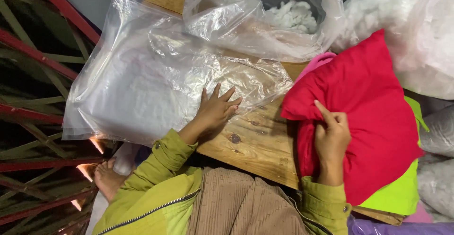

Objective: Packaging a finished red pillow into a plastic bag, smoothing it to remove air, and then folding a pink cloth.

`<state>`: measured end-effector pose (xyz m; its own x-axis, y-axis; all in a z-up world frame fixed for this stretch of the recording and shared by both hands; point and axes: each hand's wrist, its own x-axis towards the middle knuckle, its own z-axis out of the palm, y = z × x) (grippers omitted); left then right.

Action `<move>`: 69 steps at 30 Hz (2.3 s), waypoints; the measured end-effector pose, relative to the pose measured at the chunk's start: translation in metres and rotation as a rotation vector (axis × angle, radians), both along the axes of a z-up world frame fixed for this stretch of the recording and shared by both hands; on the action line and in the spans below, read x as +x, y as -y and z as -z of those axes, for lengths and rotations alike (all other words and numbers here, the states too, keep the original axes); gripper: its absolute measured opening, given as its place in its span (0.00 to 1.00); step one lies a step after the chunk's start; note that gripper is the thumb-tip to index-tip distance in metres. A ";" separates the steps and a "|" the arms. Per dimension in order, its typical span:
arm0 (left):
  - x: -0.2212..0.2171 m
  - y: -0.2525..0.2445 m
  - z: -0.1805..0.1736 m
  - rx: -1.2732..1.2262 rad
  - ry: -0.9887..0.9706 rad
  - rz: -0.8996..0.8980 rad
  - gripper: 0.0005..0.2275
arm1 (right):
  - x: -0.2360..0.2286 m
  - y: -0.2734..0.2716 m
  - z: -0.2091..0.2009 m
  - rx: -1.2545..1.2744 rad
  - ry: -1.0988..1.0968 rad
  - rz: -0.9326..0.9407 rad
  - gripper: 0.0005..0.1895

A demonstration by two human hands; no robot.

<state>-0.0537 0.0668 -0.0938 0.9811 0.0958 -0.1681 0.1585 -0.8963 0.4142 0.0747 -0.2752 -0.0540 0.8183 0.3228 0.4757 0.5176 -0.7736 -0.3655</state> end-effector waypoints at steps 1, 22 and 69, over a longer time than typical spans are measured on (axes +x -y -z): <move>-0.002 0.005 -0.030 0.000 -0.002 0.001 0.19 | -0.016 0.001 -0.034 0.000 -0.002 0.001 0.31; 0.050 0.013 -0.037 -1.131 0.478 -0.247 0.20 | -0.087 0.074 -0.163 -0.236 -0.619 -0.670 0.36; 0.012 0.012 -0.063 -1.113 0.358 -0.322 0.09 | -0.052 -0.136 -0.001 -0.444 0.054 -0.328 0.15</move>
